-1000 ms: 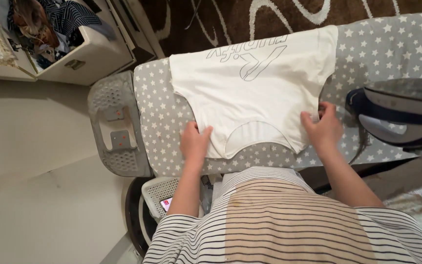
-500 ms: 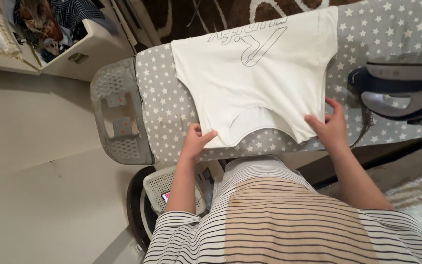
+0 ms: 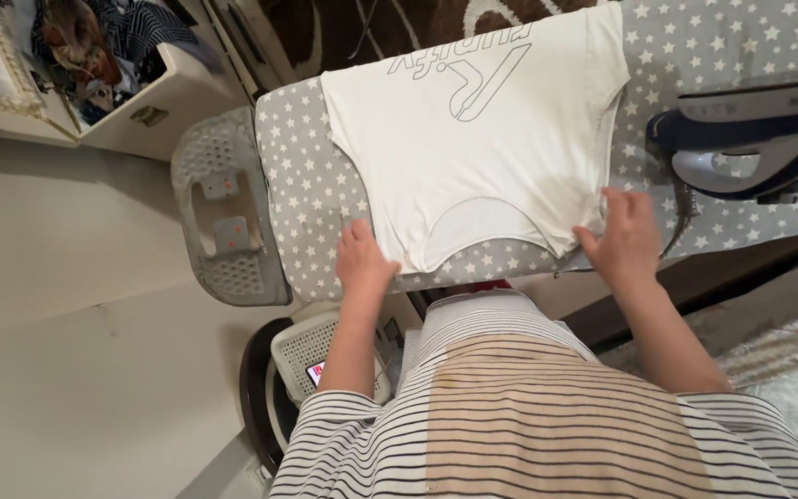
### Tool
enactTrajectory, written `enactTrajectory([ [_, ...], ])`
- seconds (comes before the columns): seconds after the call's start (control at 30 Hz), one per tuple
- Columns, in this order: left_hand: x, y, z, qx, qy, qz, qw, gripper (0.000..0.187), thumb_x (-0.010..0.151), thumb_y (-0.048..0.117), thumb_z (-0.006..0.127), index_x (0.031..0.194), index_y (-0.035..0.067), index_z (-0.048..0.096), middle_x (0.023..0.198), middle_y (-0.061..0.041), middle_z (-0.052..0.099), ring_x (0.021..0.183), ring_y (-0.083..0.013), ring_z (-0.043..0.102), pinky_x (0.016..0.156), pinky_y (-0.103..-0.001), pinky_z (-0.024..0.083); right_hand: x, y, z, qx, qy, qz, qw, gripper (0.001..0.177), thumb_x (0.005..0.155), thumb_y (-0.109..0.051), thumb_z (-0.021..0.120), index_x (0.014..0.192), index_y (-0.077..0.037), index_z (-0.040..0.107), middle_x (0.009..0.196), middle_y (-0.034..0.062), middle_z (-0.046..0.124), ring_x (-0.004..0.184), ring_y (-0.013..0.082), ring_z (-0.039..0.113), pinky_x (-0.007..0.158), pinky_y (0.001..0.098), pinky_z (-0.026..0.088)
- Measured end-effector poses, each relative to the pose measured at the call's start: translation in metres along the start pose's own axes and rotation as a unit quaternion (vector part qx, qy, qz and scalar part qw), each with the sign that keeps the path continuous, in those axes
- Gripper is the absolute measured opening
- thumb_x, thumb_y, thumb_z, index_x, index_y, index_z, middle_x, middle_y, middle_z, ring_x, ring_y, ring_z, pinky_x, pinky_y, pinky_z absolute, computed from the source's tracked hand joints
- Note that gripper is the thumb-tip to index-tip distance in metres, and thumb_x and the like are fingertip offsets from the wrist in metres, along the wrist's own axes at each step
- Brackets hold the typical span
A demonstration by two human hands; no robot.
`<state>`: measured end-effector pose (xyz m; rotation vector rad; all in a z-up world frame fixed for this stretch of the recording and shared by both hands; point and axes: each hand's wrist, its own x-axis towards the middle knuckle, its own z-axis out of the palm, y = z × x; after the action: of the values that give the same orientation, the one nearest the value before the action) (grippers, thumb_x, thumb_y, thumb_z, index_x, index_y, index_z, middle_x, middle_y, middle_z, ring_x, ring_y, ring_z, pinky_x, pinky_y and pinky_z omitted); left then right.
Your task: The recorder irons a white garment on an ironing board and then folds it onto a bed.
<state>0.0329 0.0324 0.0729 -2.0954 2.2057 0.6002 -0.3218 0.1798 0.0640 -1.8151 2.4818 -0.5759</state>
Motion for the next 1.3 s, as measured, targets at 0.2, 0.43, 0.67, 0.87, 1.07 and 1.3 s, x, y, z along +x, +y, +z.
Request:
enactTrajectory([
  [0.2,0.014,0.048,0.034,-0.081,0.077,0.275,0.955,0.067,0.078,0.01,0.075,0.14,0.007,0.051,0.118,-0.016,0.058,0.107,-0.0348,0.057,0.091,-0.046,0.05,0.007,0.003,0.03,0.051,-0.113,-0.074,0.99,0.045,0.082,-0.008,0.079,0.126,-0.014,0.069,0.119,0.0112,0.066,0.103,0.0326,0.066,0.086,0.043,0.054],
  [0.43,0.007,0.13,0.055,-0.114,0.079,0.363,0.921,0.058,0.082,0.012,0.072,0.138,0.009,0.056,0.122,-0.013,0.06,0.111,-0.0325,0.058,0.093,-0.046,0.05,-0.004,0.069,0.056,0.404,0.04,0.307,0.86,0.05,0.088,-0.012,0.085,0.123,-0.005,0.051,0.115,0.0077,0.059,0.102,0.0229,0.06,0.085,0.0359,0.053],
  [0.67,0.03,0.184,0.097,-0.106,0.133,0.339,0.925,0.064,0.086,0.026,0.073,0.142,0.004,0.05,0.146,-0.019,0.05,0.14,-0.0397,0.043,0.113,-0.053,0.038,0.021,0.129,0.005,0.569,0.235,0.31,0.724,0.049,0.087,0.003,0.079,0.125,-0.006,0.05,0.121,0.0025,0.06,0.113,0.0121,0.062,0.095,0.025,0.052],
  [0.87,0.04,0.2,0.133,-0.049,0.154,0.318,0.934,0.086,0.09,0.051,0.066,0.156,0.004,0.037,0.165,-0.019,0.031,0.154,-0.0364,0.028,0.122,-0.061,0.021,0.045,0.15,-0.014,0.573,0.154,0.247,0.766,0.024,0.091,0.007,0.078,0.109,-0.003,0.065,0.098,0.0006,0.066,0.091,0.0114,0.063,0.083,0.0275,0.051],
  [1.07,0.021,0.218,0.134,0.016,0.078,0.367,0.927,0.093,0.09,0.065,0.056,0.159,0.007,0.031,0.168,-0.018,0.024,0.156,-0.0335,0.022,0.123,-0.063,0.011,0.102,0.14,-0.078,0.611,0.011,0.213,0.762,0.017,0.089,0.002,0.07,0.104,-0.002,0.064,0.091,0.0044,0.067,0.079,0.016,0.066,0.074,0.0307,0.056],
  [1.3,0.005,0.211,0.141,0.03,-0.053,0.538,0.841,0.067,0.098,0.051,0.053,0.152,0.012,0.045,0.166,-0.007,0.035,0.156,-0.0255,0.027,0.126,-0.058,0.014,0.133,0.075,-0.105,0.732,-0.221,0.252,0.594,0.011,0.096,-0.008,0.059,0.103,0.0,0.058,0.09,0.0069,0.064,0.074,0.0186,0.068,0.068,0.0341,0.058],
])
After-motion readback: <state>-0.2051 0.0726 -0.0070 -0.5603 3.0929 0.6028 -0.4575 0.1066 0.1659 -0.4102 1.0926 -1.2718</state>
